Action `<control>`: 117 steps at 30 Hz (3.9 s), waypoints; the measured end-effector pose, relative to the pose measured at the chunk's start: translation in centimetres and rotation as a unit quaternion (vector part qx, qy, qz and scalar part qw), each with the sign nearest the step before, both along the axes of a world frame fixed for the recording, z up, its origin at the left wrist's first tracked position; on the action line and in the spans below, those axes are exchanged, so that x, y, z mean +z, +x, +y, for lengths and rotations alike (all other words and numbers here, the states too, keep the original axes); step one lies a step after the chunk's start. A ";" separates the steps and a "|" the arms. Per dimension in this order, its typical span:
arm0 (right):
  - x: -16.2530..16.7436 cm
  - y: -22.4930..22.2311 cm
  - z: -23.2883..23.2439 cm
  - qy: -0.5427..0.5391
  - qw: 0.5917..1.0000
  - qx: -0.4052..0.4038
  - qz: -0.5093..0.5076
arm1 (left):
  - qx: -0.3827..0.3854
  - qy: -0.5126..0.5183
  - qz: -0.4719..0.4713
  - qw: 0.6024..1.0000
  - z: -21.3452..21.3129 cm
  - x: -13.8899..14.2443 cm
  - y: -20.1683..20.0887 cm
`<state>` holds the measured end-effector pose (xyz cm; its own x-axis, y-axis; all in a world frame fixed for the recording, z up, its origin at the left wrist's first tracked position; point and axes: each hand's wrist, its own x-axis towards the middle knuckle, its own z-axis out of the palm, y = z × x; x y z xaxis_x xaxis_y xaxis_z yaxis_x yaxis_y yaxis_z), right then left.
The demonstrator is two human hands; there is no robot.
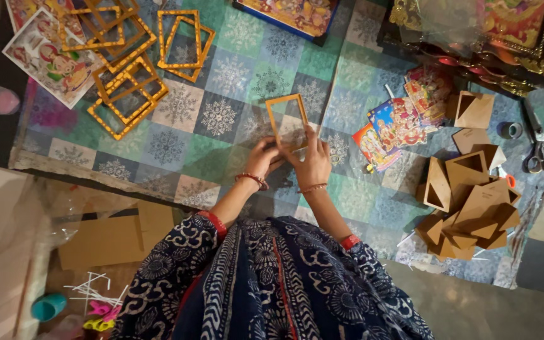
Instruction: The person picks up a small wooden picture frame, places a printed image into it, and presses a cardboard backing board into the frame to secure the print. They then set the finished frame aside and reach for another print to continue.
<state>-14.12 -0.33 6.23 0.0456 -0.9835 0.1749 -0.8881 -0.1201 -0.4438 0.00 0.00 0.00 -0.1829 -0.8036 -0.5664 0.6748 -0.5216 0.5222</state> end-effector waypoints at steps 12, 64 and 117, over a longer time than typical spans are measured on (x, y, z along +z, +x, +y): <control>7.2 5.7 -2.6 0.212 0.809 -0.129 -0.533 | 0.012 0.003 0.008 1.000 -0.9 8.3 10.4; 14.6 30.2 -12.0 0.277 0.630 -0.158 -0.708 | -0.036 0.005 0.049 0.998 -7.8 16.6 34.7; 9.6 34.7 -18.5 0.372 0.655 -0.137 -0.644 | 0.156 -0.013 -0.172 0.973 -16.9 11.1 38.0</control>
